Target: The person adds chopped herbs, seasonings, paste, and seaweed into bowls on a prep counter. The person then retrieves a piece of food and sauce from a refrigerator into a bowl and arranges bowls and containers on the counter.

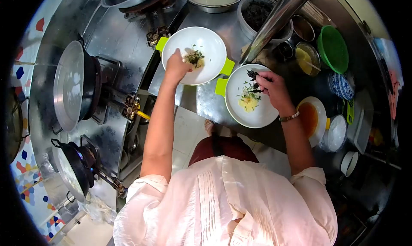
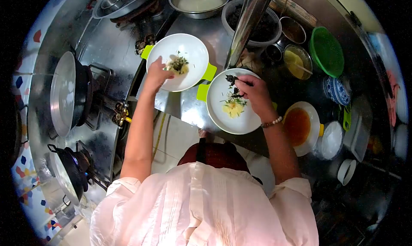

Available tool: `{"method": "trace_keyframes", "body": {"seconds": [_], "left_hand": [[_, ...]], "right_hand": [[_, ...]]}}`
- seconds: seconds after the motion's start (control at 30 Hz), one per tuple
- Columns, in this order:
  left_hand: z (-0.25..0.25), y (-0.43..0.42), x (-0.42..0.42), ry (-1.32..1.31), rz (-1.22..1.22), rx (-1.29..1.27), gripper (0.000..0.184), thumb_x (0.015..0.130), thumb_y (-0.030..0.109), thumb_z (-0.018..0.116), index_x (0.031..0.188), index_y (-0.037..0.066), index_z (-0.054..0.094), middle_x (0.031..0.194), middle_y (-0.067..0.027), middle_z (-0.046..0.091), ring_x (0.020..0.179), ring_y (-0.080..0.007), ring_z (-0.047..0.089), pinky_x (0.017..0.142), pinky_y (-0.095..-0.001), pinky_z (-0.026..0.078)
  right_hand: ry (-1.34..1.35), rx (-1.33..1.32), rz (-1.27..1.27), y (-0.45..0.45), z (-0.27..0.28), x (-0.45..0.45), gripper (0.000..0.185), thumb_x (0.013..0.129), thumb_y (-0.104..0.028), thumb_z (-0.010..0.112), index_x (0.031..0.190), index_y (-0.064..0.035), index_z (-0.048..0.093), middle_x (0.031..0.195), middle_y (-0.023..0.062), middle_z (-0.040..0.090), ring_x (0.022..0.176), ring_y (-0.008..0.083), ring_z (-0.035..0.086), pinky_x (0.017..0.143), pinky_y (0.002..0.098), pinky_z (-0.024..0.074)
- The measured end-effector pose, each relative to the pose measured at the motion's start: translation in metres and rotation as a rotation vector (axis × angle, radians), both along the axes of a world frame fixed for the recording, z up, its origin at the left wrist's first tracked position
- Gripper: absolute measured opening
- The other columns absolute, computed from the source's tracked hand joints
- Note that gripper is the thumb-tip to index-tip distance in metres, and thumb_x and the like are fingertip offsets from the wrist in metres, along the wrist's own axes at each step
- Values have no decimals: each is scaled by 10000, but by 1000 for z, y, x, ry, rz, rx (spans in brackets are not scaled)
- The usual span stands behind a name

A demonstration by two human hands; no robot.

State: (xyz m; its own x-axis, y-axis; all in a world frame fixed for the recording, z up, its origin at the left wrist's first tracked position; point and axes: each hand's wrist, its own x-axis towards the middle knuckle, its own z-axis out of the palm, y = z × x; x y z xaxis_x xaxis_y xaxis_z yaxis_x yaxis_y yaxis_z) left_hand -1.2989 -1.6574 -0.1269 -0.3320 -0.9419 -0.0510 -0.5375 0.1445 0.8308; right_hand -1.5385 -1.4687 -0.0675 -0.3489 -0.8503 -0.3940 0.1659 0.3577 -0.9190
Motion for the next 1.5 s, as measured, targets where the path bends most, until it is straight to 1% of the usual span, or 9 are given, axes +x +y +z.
{"method": "trace_keyframes", "body": {"seconds": [0.07, 0.17, 0.33, 0.5, 0.7, 0.97, 1.07, 1.27, 1.5], "left_hand": [[32, 10, 3, 171, 217, 104, 187, 783, 26, 522, 905, -112, 554, 735, -204, 604, 559, -168, 601, 504, -266, 482], [46, 46, -12, 409, -2, 340, 224, 816, 130, 530, 944, -45, 590, 736, -109, 617, 571, -118, 562, 533, -232, 459], [43, 121, -71, 808, -108, 725, 39, 783, 6, 568, 806, 1, 538, 666, -53, 565, 536, -100, 537, 457, -202, 406], [36, 138, -81, 907, -151, 848, 26, 788, 13, 561, 802, 11, 539, 661, -48, 565, 514, -95, 517, 449, -192, 386], [30, 141, -78, 692, -147, 736, 72, 817, 5, 505, 830, -32, 566, 684, -68, 578, 531, -101, 524, 469, -203, 409], [36, 143, -88, 427, -290, 676, 217, 804, -11, 526, 1013, -68, 529, 759, -89, 588, 552, -129, 553, 527, -220, 472], [36, 163, -101, 602, -322, 746, 289, 805, -22, 528, 1085, -61, 469, 897, -126, 586, 624, -161, 583, 580, -241, 479], [28, 192, -110, 570, -367, 818, 81, 770, -19, 579, 845, -17, 550, 740, -73, 592, 580, -114, 550, 511, -217, 433], [25, 179, -61, 550, 47, 669, 18, 782, 3, 565, 800, 3, 562, 745, -72, 598, 591, -120, 542, 533, -231, 445]], "right_hand": [[32, 57, -35, 0, 9, 4, 153, 737, -133, 633, 841, -23, 608, 661, -23, 546, 559, 39, 470, 496, 174, 362], [152, 48, 73, -6, 15, 15, 159, 736, -110, 633, 854, -6, 609, 666, -18, 558, 551, 41, 476, 496, 181, 378], [244, -54, 197, -4, 5, 25, 142, 752, -102, 618, 850, 1, 607, 669, -10, 560, 550, 42, 478, 496, 180, 391], [-227, 62, -60, 20, -5, 19, 90, 768, -96, 615, 821, -28, 589, 638, -21, 520, 527, 35, 452, 455, 159, 349], [-203, 40, -183, 45, -7, -21, 164, 816, -143, 570, 910, -9, 583, 688, -2, 554, 539, 32, 459, 452, 139, 311], [-367, -37, -168, 67, -18, -39, 290, 816, -25, 531, 1088, 55, 470, 965, 149, 551, 857, 199, 577, 799, 278, 486], [-532, -95, -195, 70, -36, -41, 328, 821, -8, 511, 1133, 49, 426, 1005, 158, 540, 892, 213, 571, 796, 277, 486], [-476, -132, -87, 82, -29, -32, 240, 861, -99, 486, 1079, -1, 476, 1040, 111, 551, 887, 179, 567, 716, 213, 449], [103, -199, 99, 89, -50, -55, 255, 893, -195, 458, 1063, -22, 538, 976, 61, 597, 738, 92, 568, 574, 168, 395]]}}
